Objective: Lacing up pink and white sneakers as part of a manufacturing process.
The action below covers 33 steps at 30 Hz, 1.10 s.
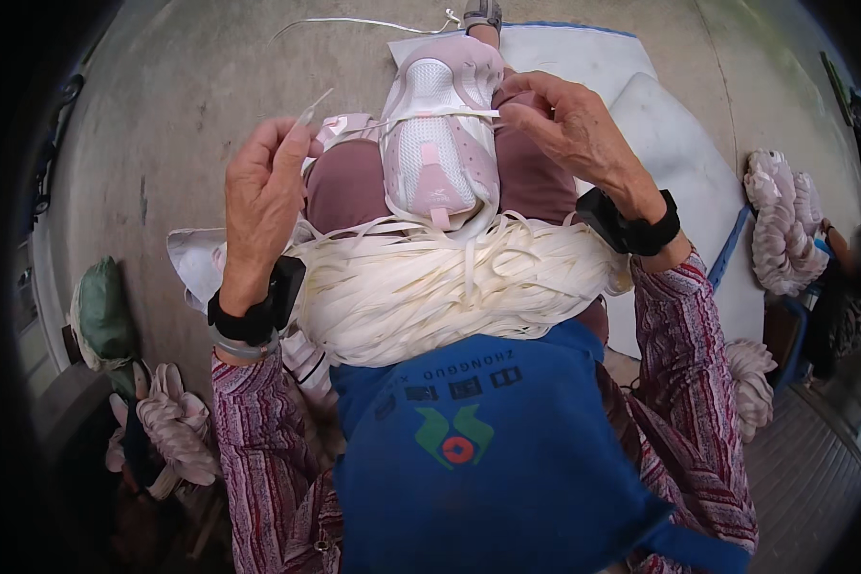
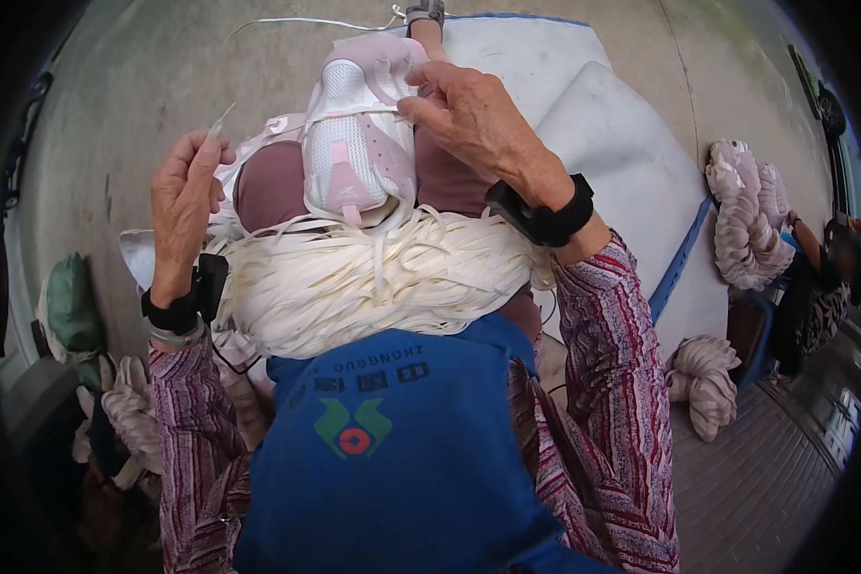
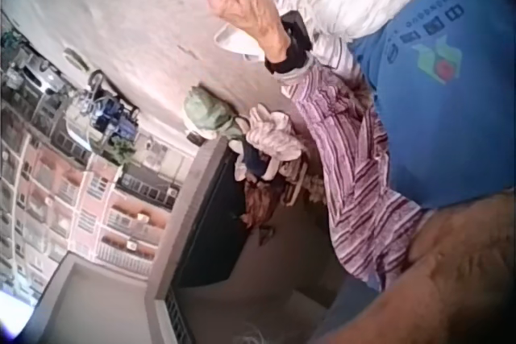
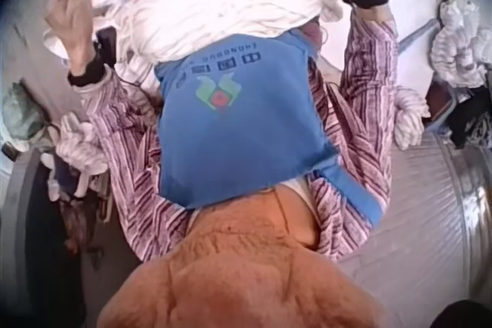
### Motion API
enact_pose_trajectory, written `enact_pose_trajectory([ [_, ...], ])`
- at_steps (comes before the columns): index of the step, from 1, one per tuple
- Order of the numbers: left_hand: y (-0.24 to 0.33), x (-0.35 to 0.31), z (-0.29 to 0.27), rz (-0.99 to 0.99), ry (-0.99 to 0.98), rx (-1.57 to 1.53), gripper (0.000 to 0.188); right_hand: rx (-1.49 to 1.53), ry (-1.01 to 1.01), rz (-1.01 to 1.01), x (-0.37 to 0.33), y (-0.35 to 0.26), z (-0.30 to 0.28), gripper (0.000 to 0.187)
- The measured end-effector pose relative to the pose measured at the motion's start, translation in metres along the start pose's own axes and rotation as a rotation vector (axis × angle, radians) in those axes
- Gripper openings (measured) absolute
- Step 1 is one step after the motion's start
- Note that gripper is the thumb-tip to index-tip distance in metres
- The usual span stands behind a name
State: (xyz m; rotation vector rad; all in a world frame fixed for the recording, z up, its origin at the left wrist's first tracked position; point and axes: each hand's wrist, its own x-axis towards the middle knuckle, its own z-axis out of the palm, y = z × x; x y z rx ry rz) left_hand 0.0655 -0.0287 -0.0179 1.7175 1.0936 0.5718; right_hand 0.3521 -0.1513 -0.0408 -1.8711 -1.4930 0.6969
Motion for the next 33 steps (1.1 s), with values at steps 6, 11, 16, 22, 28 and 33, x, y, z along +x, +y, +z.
enact_pose_trajectory([
  [6,-0.008,0.024,0.046,0.019,-0.285,0.172,0.027,0.047,-0.246,-0.112,0.017,0.012,0.023,0.023],
  [11,-0.011,0.028,0.048,0.131,-0.269,0.401,0.024,0.101,-0.406,0.001,0.016,0.0,0.017,0.022],
  [16,-0.015,0.034,0.045,0.095,-0.29,0.473,0.024,-0.19,-0.23,-0.193,0.007,0.022,0.018,0.019],
  [22,-0.011,0.041,0.046,-0.12,-0.305,0.412,0.025,-0.345,-0.346,-0.067,0.001,0.015,0.008,0.017],
  [28,-0.026,0.044,0.045,0.054,-0.282,0.407,0.025,-0.358,-0.587,-0.053,0.0,0.015,-0.001,0.013],
  [33,-0.026,0.044,0.037,-0.02,-0.317,0.357,0.027,-0.09,-0.269,-0.125,0.003,0.009,0.008,0.016],
])
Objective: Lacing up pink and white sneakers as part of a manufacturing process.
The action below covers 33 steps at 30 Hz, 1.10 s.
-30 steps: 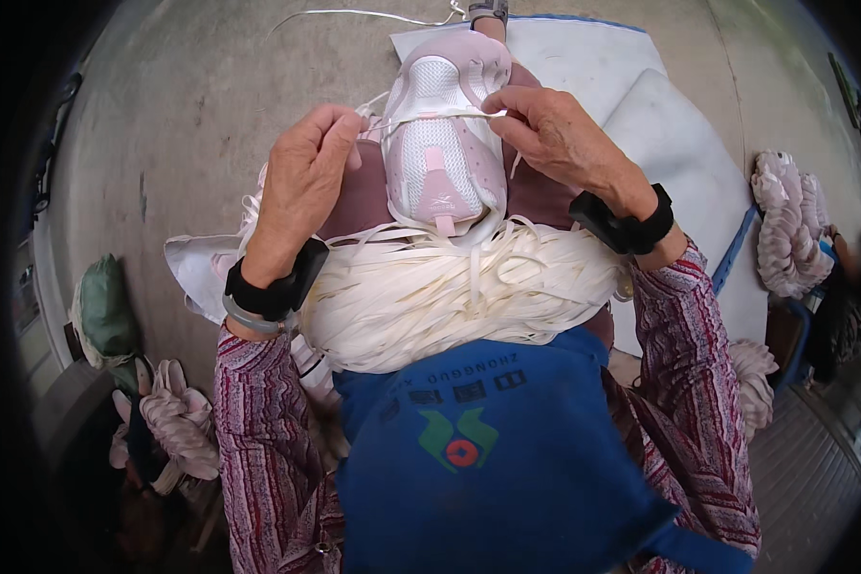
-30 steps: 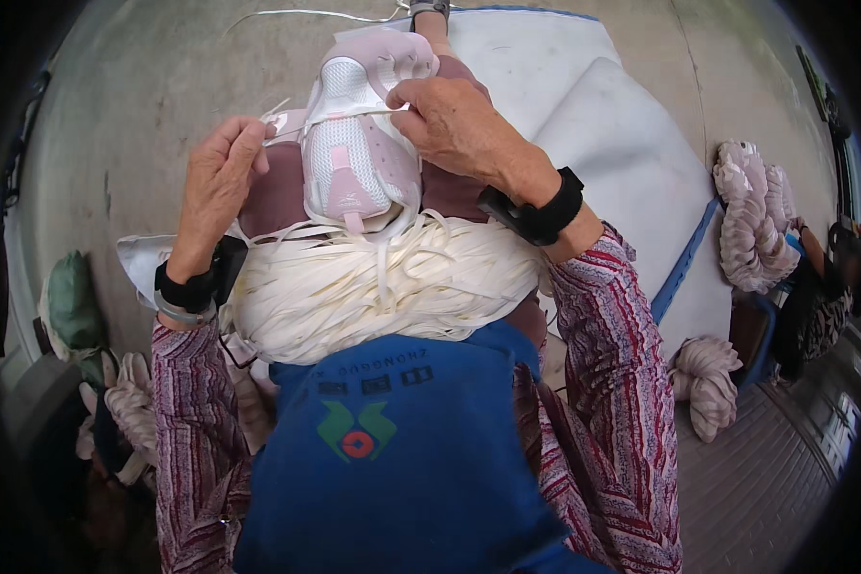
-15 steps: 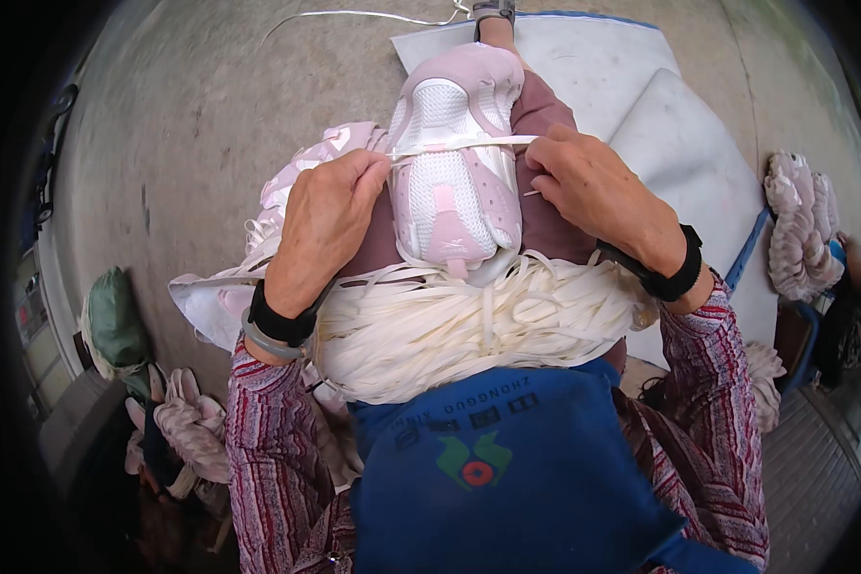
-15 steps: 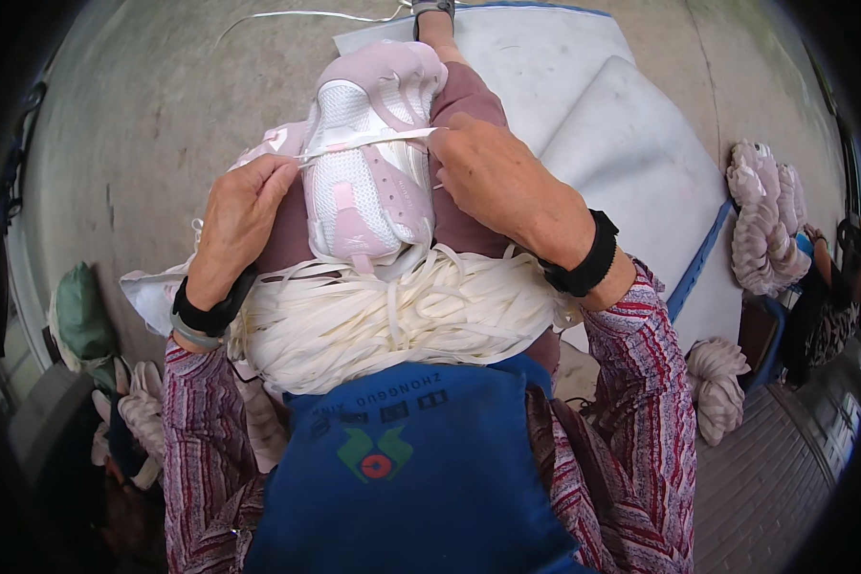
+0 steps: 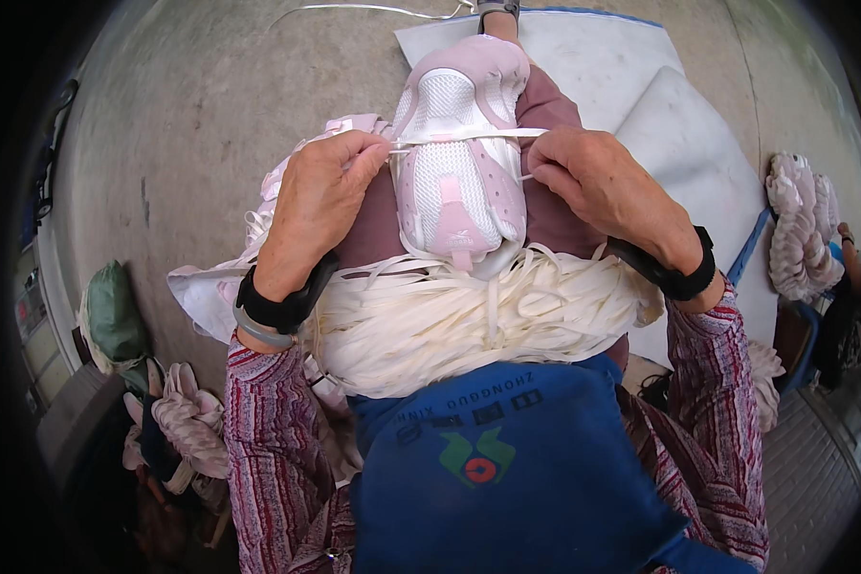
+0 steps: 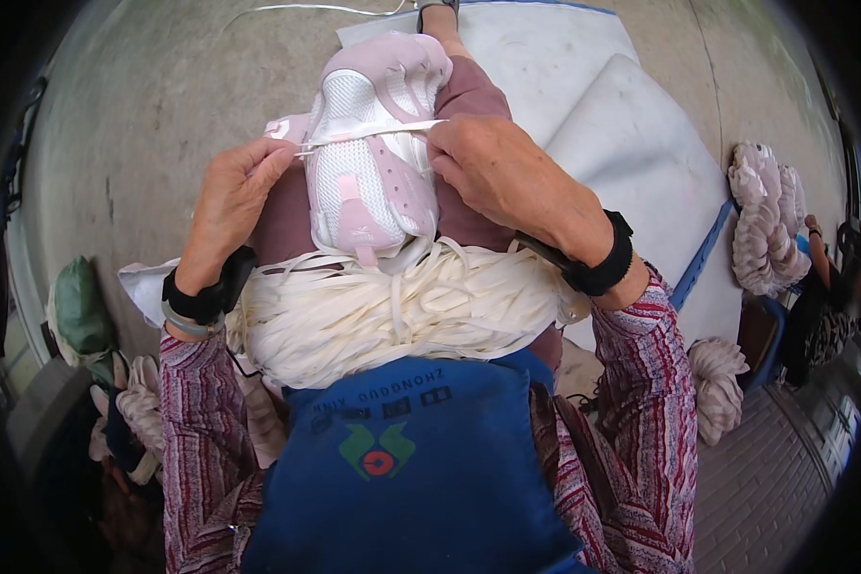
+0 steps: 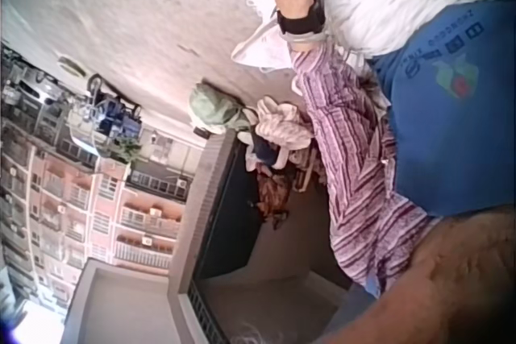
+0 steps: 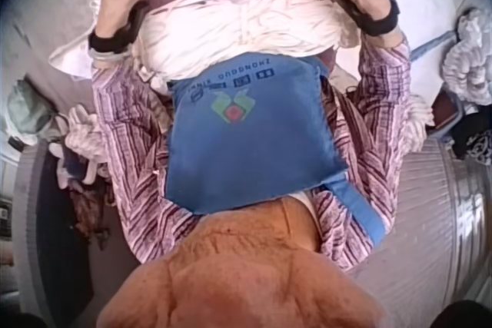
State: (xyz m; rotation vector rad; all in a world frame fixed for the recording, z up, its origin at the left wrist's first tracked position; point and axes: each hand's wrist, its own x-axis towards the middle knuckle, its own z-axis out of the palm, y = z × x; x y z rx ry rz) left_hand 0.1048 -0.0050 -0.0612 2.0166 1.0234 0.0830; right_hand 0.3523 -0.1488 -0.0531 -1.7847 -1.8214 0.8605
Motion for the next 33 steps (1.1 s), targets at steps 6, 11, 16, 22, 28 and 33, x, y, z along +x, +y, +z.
enact_pose_trajectory([
  [6,0.025,0.006,0.002,-0.136,-0.039,-0.138,0.027,-0.041,0.155,0.002,0.025,-0.001,0.019,0.015],
  [11,0.016,0.009,0.008,-0.158,-0.036,-0.293,0.03,0.038,0.154,0.048,0.029,-0.002,0.022,0.019],
  [16,0.015,0.009,0.007,-0.198,-0.052,-0.362,0.032,0.112,0.146,0.048,0.026,-0.001,0.022,0.014],
  [22,0.012,0.013,0.008,-0.213,-0.037,-0.338,0.032,-0.037,0.136,-0.051,0.033,-0.001,0.024,0.014],
  [28,0.01,0.016,0.007,-0.162,-0.064,-0.277,0.029,-0.143,0.039,-0.066,0.041,-0.002,0.018,0.014],
  [33,0.003,0.018,0.015,0.107,0.089,-0.054,0.026,-0.259,0.086,-0.171,0.047,-0.002,0.02,0.014],
])
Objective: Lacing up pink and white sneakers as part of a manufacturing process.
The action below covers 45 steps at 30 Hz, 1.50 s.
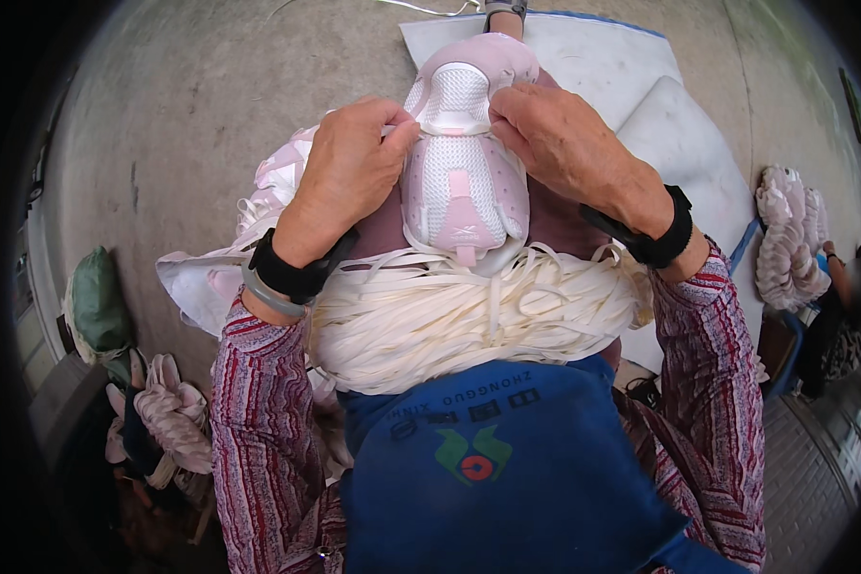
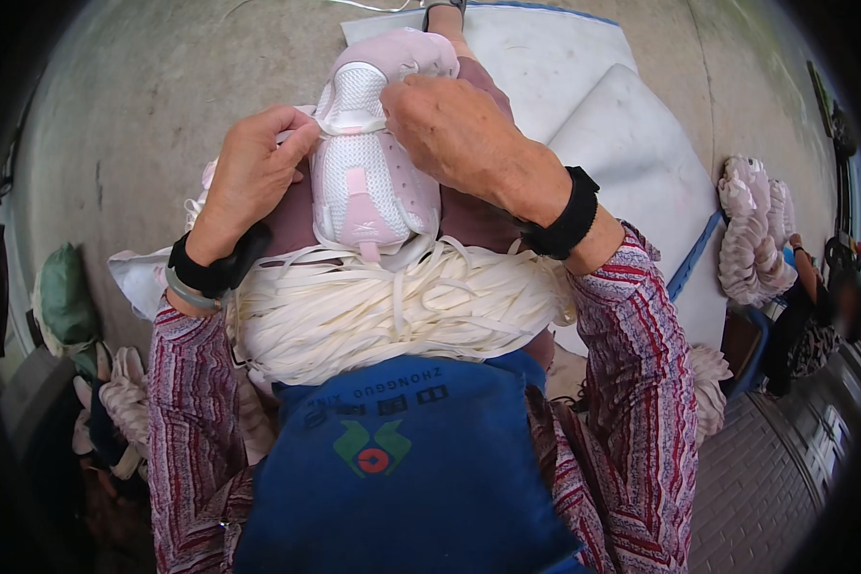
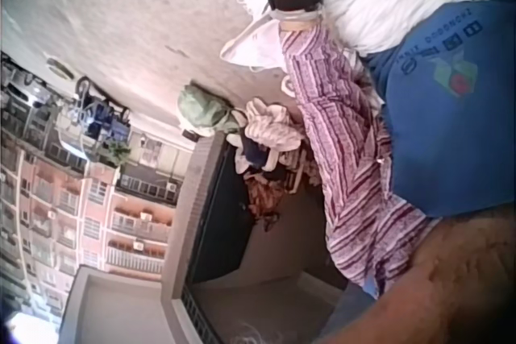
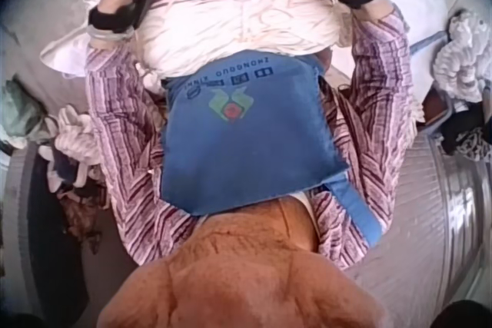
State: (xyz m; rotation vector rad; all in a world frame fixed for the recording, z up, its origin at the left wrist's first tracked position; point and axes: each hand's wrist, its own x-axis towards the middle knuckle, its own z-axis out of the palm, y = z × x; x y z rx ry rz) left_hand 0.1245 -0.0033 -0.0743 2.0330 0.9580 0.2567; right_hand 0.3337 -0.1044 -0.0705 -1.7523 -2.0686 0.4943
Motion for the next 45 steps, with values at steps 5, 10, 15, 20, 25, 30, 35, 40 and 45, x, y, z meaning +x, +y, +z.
enact_pose_trajectory([
  [5,0.005,0.004,0.0,-0.023,-0.003,0.009,0.025,0.194,-0.093,0.141,0.005,0.002,-0.005,0.017],
  [10,-0.003,0.005,-0.005,-0.357,-0.163,-0.463,0.023,0.24,-0.064,0.189,0.0,-0.002,0.003,0.02],
  [15,0.001,-0.001,0.003,0.02,-0.01,0.081,0.021,0.441,-0.042,0.334,-0.002,0.0,0.01,0.019],
  [20,-0.001,0.004,0.003,-0.036,-0.055,0.008,0.021,0.166,0.179,0.184,-0.009,-0.009,0.022,0.017],
  [25,0.003,0.005,0.002,-0.201,-0.136,-0.146,0.021,0.206,0.209,0.204,-0.026,-0.023,0.01,0.032],
  [30,0.002,-0.009,0.009,-0.083,0.074,-0.122,0.021,0.062,0.07,0.242,-0.034,-0.044,-0.001,0.045],
  [35,0.013,-0.018,0.021,0.081,0.121,-0.037,0.025,-0.098,0.009,0.289,-0.025,-0.053,0.013,0.037],
  [40,0.011,-0.019,0.038,0.143,0.167,0.053,0.037,-0.189,0.087,0.382,-0.021,-0.064,0.029,0.038],
  [45,0.013,-0.013,0.043,0.067,0.197,0.037,0.04,-0.181,0.159,0.356,-0.018,-0.051,0.042,0.03],
])
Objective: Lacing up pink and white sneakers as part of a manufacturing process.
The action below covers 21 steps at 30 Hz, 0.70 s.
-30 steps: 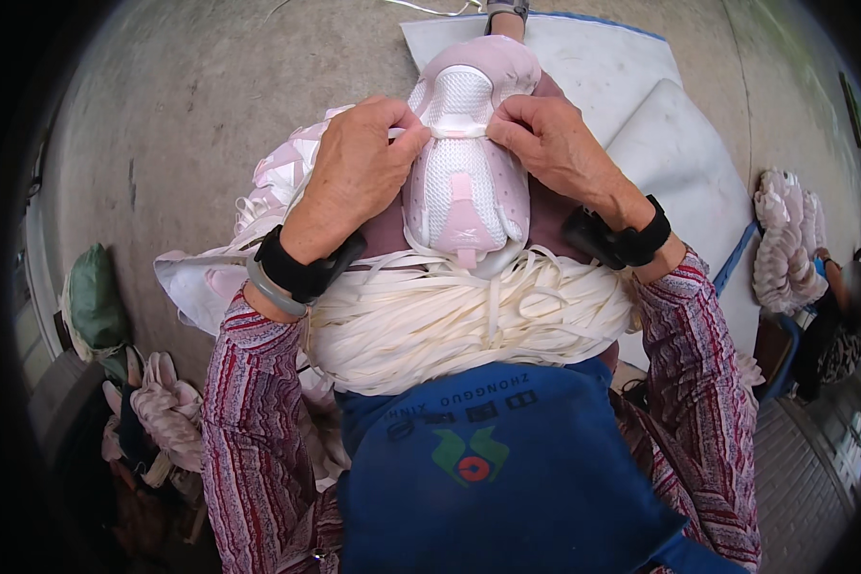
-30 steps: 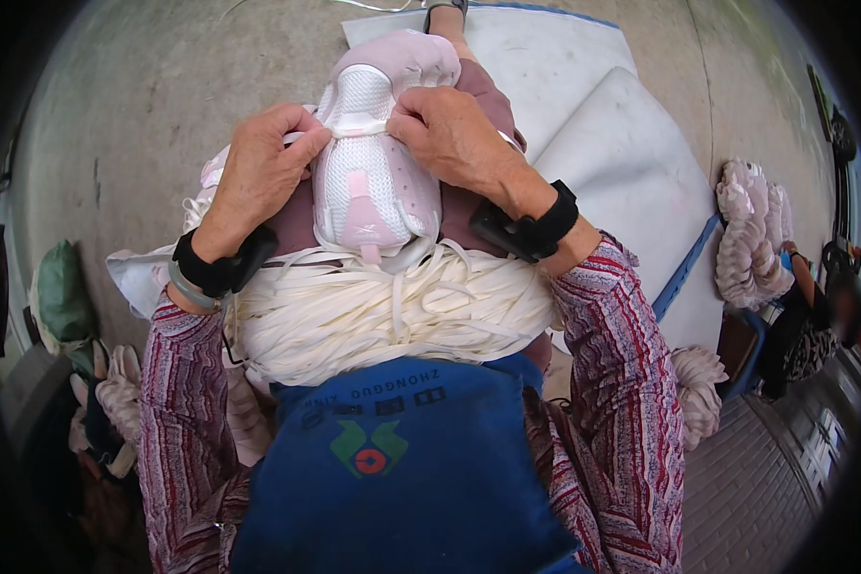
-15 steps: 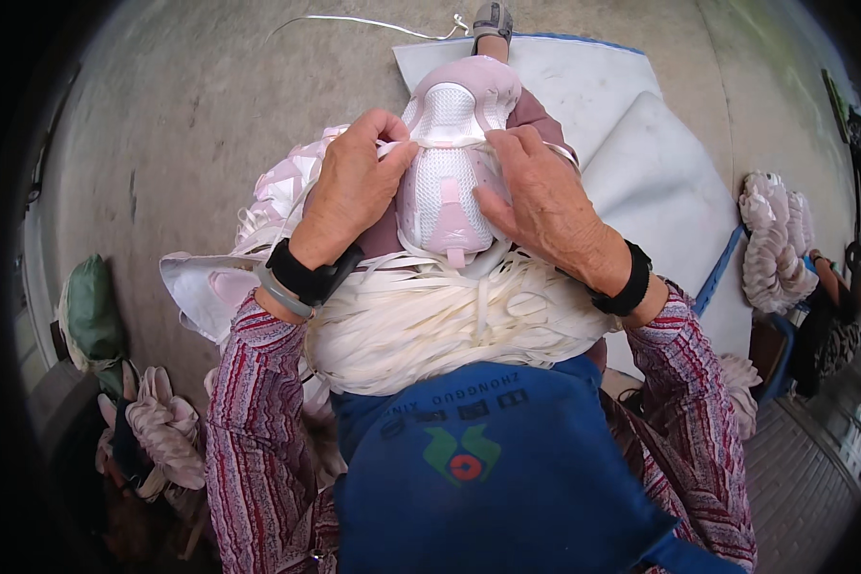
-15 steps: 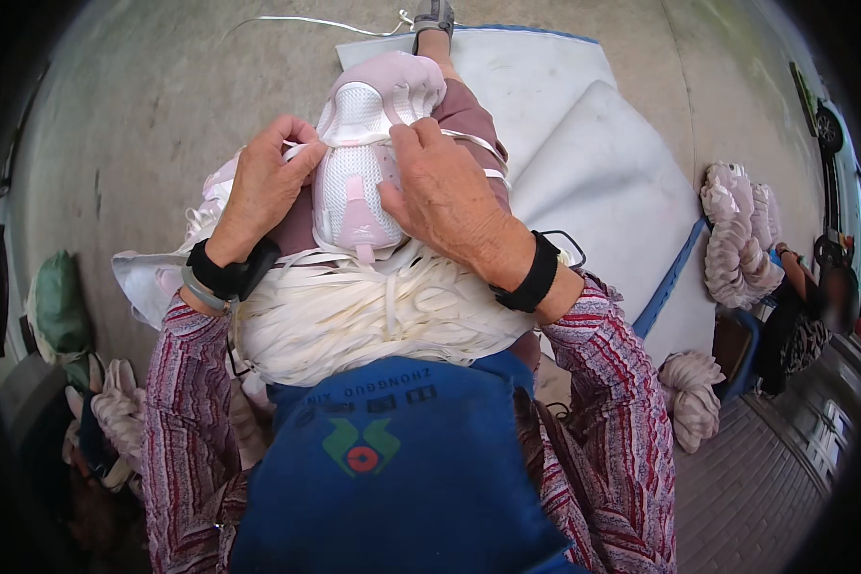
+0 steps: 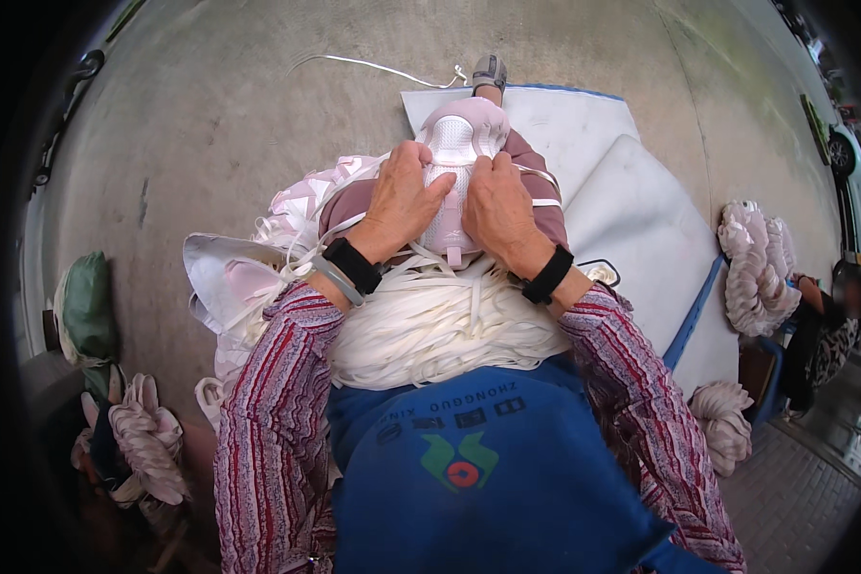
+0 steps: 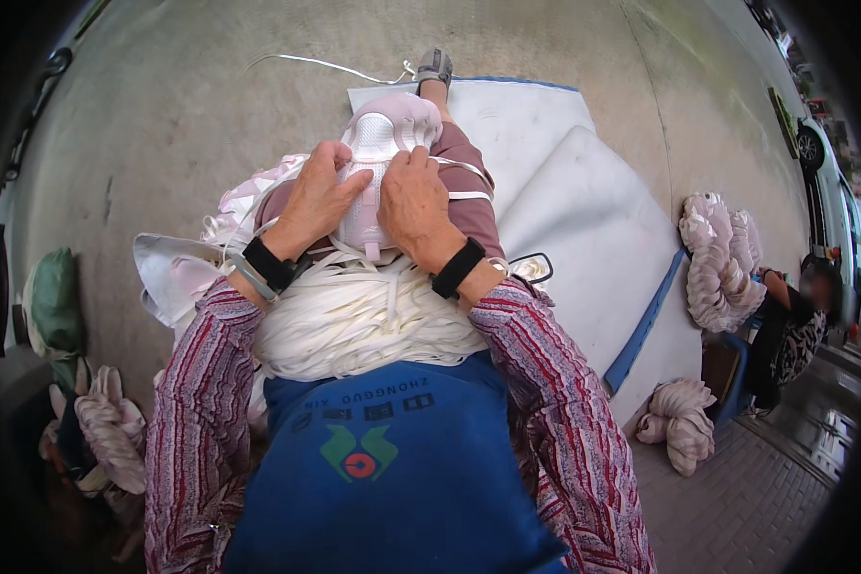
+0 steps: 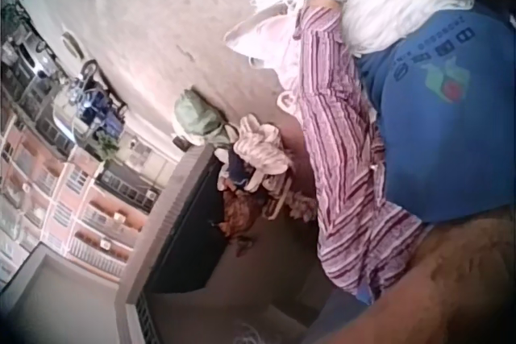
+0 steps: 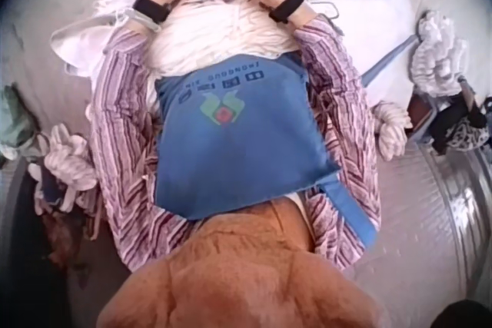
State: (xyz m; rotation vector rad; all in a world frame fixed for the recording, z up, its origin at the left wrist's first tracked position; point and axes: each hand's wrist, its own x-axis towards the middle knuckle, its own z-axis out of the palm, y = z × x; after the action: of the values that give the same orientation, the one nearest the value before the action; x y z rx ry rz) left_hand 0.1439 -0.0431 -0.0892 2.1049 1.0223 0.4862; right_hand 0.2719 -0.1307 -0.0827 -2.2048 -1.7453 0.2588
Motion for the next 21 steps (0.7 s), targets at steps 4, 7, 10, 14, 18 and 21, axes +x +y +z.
enact_pose_trajectory([
  [4,-0.001,-0.006,0.014,-0.056,0.119,-0.022,0.043,0.156,-0.041,-0.062,-0.003,0.011,-0.009,0.022],
  [7,0.009,-0.018,0.024,-0.039,0.154,-0.089,0.043,0.259,-0.019,-0.149,-0.007,0.011,-0.016,0.021],
  [10,0.003,-0.019,0.03,0.01,0.222,-0.113,0.041,0.298,0.004,-0.236,-0.007,0.007,-0.02,0.026],
  [14,0.007,-0.009,0.036,0.069,0.336,-0.065,0.04,0.304,0.048,-0.286,0.0,0.015,-0.015,0.027],
  [18,0.012,-0.011,0.027,0.042,0.24,-0.11,0.034,0.302,0.078,-0.222,-0.004,0.017,-0.014,0.026],
  [21,0.021,-0.012,0.014,0.005,0.129,-0.205,0.024,0.296,0.057,-0.177,-0.005,0.016,-0.015,0.024],
])
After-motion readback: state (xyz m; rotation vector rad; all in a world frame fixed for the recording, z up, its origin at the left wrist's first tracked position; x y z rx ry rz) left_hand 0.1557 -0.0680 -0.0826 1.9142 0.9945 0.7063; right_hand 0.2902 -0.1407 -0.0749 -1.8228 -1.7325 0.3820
